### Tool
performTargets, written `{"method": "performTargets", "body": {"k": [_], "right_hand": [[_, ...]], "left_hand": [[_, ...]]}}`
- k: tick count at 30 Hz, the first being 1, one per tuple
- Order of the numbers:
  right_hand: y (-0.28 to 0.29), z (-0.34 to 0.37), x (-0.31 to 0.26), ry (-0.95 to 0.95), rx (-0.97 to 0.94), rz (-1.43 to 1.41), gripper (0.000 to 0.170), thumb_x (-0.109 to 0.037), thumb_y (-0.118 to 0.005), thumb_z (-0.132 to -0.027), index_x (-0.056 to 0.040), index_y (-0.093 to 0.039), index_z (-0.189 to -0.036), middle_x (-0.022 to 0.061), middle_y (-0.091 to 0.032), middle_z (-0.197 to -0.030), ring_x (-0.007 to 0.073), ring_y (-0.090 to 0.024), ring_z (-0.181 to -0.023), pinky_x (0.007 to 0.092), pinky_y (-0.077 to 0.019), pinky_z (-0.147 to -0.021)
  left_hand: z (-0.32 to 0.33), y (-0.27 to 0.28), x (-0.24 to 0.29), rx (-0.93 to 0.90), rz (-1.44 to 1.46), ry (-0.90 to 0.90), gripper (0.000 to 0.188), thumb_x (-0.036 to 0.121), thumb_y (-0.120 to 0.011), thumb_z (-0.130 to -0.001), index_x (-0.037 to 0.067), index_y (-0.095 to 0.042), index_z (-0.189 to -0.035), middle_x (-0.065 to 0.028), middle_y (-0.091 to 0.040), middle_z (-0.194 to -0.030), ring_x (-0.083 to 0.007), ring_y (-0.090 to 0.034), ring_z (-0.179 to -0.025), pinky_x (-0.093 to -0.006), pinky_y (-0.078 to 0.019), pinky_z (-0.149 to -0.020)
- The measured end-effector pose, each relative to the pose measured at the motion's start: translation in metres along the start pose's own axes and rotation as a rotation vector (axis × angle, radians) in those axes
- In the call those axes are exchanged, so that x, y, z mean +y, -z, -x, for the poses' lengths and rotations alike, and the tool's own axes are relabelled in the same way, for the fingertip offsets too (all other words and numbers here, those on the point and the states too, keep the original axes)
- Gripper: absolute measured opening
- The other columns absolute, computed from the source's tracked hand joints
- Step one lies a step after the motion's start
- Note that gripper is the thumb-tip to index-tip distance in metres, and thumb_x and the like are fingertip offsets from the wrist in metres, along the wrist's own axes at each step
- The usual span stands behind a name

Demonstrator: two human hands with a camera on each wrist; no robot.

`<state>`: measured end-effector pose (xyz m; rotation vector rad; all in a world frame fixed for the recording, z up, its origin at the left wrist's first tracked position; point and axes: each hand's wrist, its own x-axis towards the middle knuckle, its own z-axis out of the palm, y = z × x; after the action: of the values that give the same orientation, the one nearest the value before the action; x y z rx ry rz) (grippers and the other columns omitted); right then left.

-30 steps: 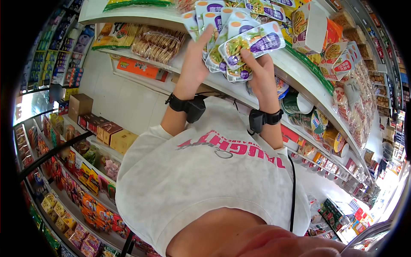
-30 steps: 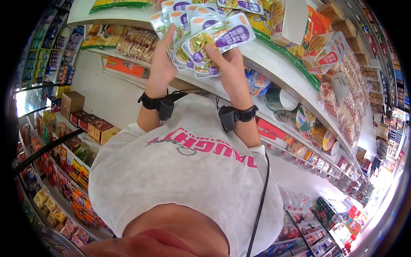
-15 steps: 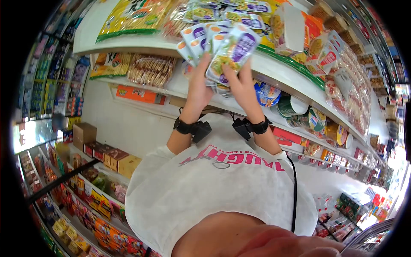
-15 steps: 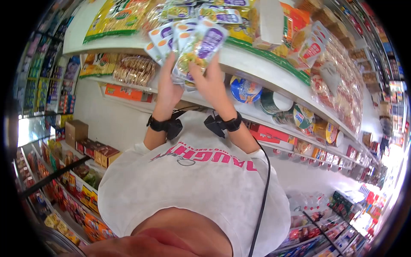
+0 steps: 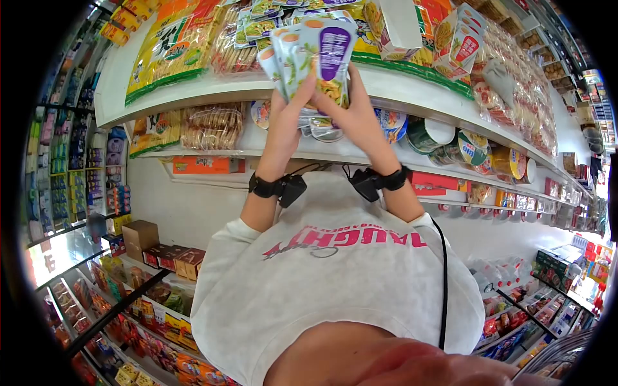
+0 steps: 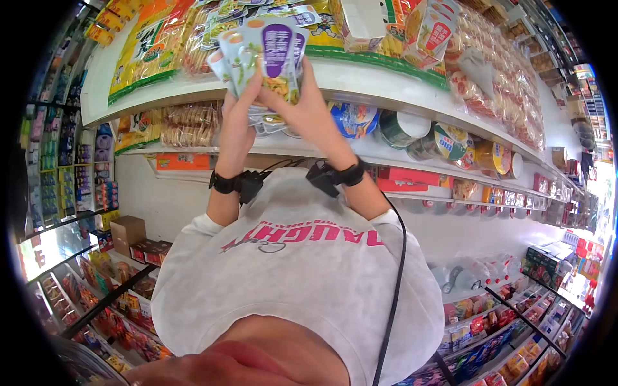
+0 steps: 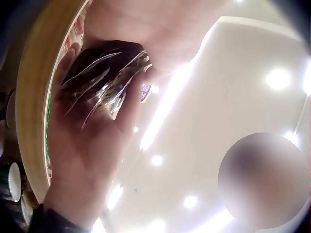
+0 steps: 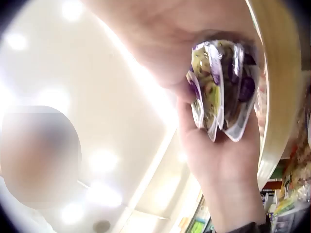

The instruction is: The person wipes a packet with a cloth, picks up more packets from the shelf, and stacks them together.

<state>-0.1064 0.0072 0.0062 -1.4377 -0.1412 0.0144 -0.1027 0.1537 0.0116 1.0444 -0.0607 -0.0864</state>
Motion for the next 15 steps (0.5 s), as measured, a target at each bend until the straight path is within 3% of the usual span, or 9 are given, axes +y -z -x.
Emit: {"method": "performTargets", "body": {"k": [2,5,6,9,10,13,15], "right_hand": [[0.023,-0.004,-0.002,-0.028,-0.045,-0.012,0.088,-0.016,-0.079,-0.09,0.0036,-0.02,-0.154,0.0162,-0.061,-0.127,0.0192,-0.06,-0.116,0.0332,-0.0503,-0.098],[0.048,-0.003,-0.003,0.244,0.056,0.022,0.078,-0.009,-0.076,-0.091,0.0038,-0.028,-0.15,0.0164,-0.059,-0.128,0.0192,-0.059,-0.117,0.0325,-0.0502,-0.098],[0.051,-0.001,-0.006,0.317,0.105,0.057,0.073,-0.004,-0.075,-0.09,0.003,-0.03,-0.148,0.016,-0.057,-0.13,0.02,-0.057,-0.119,0.0327,-0.0484,-0.099],[0.079,-0.007,0.014,0.538,0.239,0.5,0.068,0.003,-0.072,-0.091,0.0005,-0.032,-0.146,0.0137,-0.055,-0.132,0.0203,-0.053,-0.126,0.0367,-0.0431,-0.108],[0.088,-0.011,0.026,0.496,0.254,0.487,0.07,0.003,-0.072,-0.089,0.0006,-0.032,-0.146,0.0136,-0.054,-0.133,0.0209,-0.052,-0.127,0.0366,-0.0417,-0.11],[0.102,-0.011,0.039,0.496,0.283,0.369,0.072,0.0,-0.075,-0.087,0.001,-0.034,-0.146,0.0138,-0.054,-0.133,0.0213,-0.053,-0.126,0.0361,-0.0418,-0.11],[0.109,-0.006,0.035,0.465,0.244,0.459,0.078,-0.002,-0.076,-0.085,-0.0011,-0.031,-0.148,0.0154,-0.056,-0.133,0.023,-0.055,-0.124,0.0356,-0.0437,-0.107]], "left_hand": [[-0.013,-0.006,-0.01,-0.084,-0.073,-0.032,0.041,0.019,-0.073,-0.097,-0.001,-0.06,-0.131,-0.0071,-0.069,-0.122,-0.0124,-0.066,-0.106,-0.0287,-0.0529,-0.091],[-0.032,-0.023,-0.008,-0.242,-0.361,-0.173,0.045,0.017,-0.079,-0.092,-0.003,-0.06,-0.127,-0.0083,-0.071,-0.117,-0.0134,-0.068,-0.101,-0.0292,-0.0561,-0.087],[-0.045,-0.025,-0.009,-0.297,-0.442,-0.196,0.054,0.015,-0.086,-0.085,-0.003,-0.058,-0.128,-0.0091,-0.073,-0.11,-0.0142,-0.07,-0.095,-0.0295,-0.058,-0.083],[-0.073,-0.032,-0.022,-0.383,-0.624,-0.297,0.062,0.018,-0.089,-0.082,-0.001,-0.056,-0.131,-0.0118,-0.071,-0.115,-0.016,-0.069,-0.101,-0.0308,-0.0569,-0.087],[-0.084,-0.032,-0.033,-0.429,-0.598,-0.292,0.073,0.022,-0.093,-0.076,0.002,-0.054,-0.134,-0.0123,-0.065,-0.127,-0.018,-0.064,-0.114,-0.0339,-0.0534,-0.096],[-0.094,-0.04,-0.057,-0.535,-0.526,-0.345,0.081,0.023,-0.095,-0.072,0.005,-0.053,-0.138,-0.0116,-0.057,-0.137,-0.0203,-0.056,-0.127,-0.0369,-0.0468,-0.107],[-0.094,-0.042,-0.061,-0.54,-0.573,-0.433,0.091,0.024,-0.096,-0.068,0.007,-0.05,-0.145,-0.0098,-0.057,-0.133,-0.0231,-0.055,-0.127,-0.0372,-0.0441,-0.108]]}}
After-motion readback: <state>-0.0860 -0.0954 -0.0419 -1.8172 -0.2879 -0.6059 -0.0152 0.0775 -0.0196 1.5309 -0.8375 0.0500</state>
